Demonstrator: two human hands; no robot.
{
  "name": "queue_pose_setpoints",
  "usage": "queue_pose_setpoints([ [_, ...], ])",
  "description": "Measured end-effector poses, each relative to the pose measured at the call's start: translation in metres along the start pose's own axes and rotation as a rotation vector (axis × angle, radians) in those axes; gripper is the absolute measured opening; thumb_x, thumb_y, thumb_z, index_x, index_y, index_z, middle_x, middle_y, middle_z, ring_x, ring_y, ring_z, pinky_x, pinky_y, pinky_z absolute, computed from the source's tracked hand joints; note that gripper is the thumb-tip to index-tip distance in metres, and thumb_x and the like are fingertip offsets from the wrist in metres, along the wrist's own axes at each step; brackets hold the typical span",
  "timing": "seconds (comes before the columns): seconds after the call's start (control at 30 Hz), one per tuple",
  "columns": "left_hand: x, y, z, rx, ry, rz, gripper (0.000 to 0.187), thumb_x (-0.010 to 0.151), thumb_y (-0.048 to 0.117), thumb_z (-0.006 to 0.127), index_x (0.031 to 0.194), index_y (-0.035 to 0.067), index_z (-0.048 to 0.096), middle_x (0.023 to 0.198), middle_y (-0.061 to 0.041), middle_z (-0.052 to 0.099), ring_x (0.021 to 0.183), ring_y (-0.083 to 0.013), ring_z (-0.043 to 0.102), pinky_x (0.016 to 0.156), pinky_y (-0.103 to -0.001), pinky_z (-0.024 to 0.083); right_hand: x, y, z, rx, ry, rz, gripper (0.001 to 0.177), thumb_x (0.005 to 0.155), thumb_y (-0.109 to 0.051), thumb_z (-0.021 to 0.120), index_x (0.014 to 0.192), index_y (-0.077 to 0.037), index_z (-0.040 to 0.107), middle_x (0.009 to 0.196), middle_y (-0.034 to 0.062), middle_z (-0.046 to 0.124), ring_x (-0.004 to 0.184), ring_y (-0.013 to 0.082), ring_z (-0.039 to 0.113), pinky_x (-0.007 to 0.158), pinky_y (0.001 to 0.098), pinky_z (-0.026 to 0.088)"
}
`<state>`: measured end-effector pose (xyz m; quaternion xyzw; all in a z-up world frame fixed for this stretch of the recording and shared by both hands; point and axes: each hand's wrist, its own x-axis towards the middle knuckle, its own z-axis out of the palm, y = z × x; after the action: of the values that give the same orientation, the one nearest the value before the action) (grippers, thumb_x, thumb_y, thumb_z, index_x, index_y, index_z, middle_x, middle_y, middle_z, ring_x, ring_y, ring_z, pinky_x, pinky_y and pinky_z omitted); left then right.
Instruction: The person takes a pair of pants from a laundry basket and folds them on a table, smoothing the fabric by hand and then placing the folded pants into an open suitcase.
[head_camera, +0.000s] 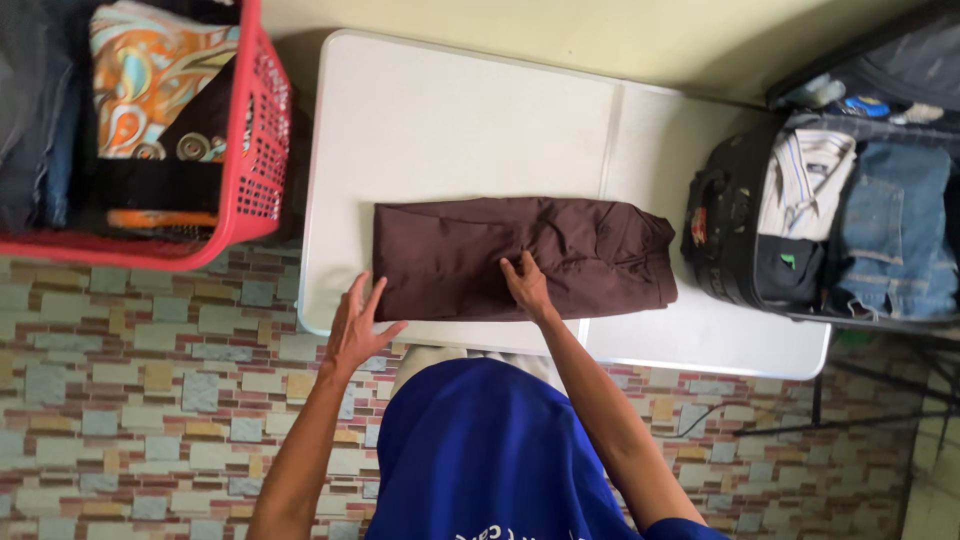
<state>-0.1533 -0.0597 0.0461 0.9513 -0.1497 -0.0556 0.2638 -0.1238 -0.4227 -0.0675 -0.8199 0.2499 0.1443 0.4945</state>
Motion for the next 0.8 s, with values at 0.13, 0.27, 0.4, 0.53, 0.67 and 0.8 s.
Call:
queue_pose_setpoints([
  [0.13, 0.037, -0.006, 0.002, 0.106, 0.085, 0.068, 0.074, 0.093, 0.047, 0.071, 0.15, 0.004, 0.05, 0.157, -0.019, 0.038, 0.136, -0.04, 0.045, 0.11, -0.054, 0.041, -0.012, -0.008, 0.006, -0.031, 0.13, -0.237, 0.04, 0.104, -0.034, 0.066, 0.125, -0.001, 0.055, 0.095, 0.0288, 0.067, 0.084, 0.0447, 0.065, 0.072, 0.0454, 0.053],
  [0.27, 0.106, -0.009, 0.014, 0.227, 0.156, 0.239, 0.076, 0.096, 0.051, 0.072, 0.153, 0.006, 0.051, 0.158, -0.014, 0.045, 0.145, -0.036, 0.043, 0.117, -0.052, 0.037, -0.033, -0.03, 0.011, -0.17, 0.307, -0.351, 0.041, 0.102, -0.026, 0.061, 0.135, -0.002, 0.052, 0.074, 0.0292, 0.065, 0.068, 0.0531, 0.063, 0.059, 0.0565, 0.049],
  [0.4, 0.148, -0.007, 0.016, 0.408, -0.1, 0.201, 0.09, 0.079, 0.062, 0.078, 0.147, 0.007, 0.056, 0.135, -0.01, 0.054, 0.122, -0.0298, 0.05, 0.1, -0.054, 0.037, -0.043, -0.033, 0.01, -0.171, 0.402, -0.431, 0.036, 0.104, -0.022, 0.061, 0.132, 0.0, 0.054, 0.078, 0.0291, 0.066, 0.069, 0.0523, 0.063, 0.058, 0.0576, 0.046],
  [0.53, 0.166, -0.019, 0.009, 0.418, -0.18, 0.202, 0.087, 0.071, 0.066, 0.082, 0.136, 0.013, 0.061, 0.122, -0.01, 0.061, 0.113, -0.0276, 0.051, 0.089, -0.047, 0.036, -0.036, -0.021, 0.017, -0.206, 0.449, -0.48, 0.037, 0.103, -0.019, 0.064, 0.129, 0.004, 0.052, 0.071, 0.0263, 0.063, 0.062, 0.0487, 0.061, 0.054, 0.0538, 0.046],
  [0.67, 0.188, -0.032, 0.004, 0.358, -0.247, 0.26, 0.076, 0.073, 0.074, 0.078, 0.116, 0.012, 0.07, 0.103, -0.004, 0.071, 0.108, -0.0251, 0.052, 0.09, -0.047, 0.034, -0.036, -0.023, 0.017, -0.098, 0.439, -0.488, 0.03, 0.103, -0.013, 0.066, 0.125, 0.004, 0.053, 0.073, 0.0259, 0.061, 0.064, 0.0471, 0.06, 0.054, 0.0519, 0.044],
  [0.8, 0.196, -0.041, -0.014, 0.376, -0.372, 0.187, 0.069, 0.071, 0.077, 0.075, 0.095, 0.012, 0.078, 0.089, 0.0, 0.071, 0.109, -0.0253, 0.051, 0.089, -0.05, 0.031, -0.053, -0.046, 0.003, -0.181, 0.518, -0.657, 0.031, 0.102, -0.009, 0.065, 0.126, 0.006, 0.053, 0.068, 0.0258, 0.058, 0.06, 0.0455, 0.058, 0.054, 0.0522, 0.043],
])
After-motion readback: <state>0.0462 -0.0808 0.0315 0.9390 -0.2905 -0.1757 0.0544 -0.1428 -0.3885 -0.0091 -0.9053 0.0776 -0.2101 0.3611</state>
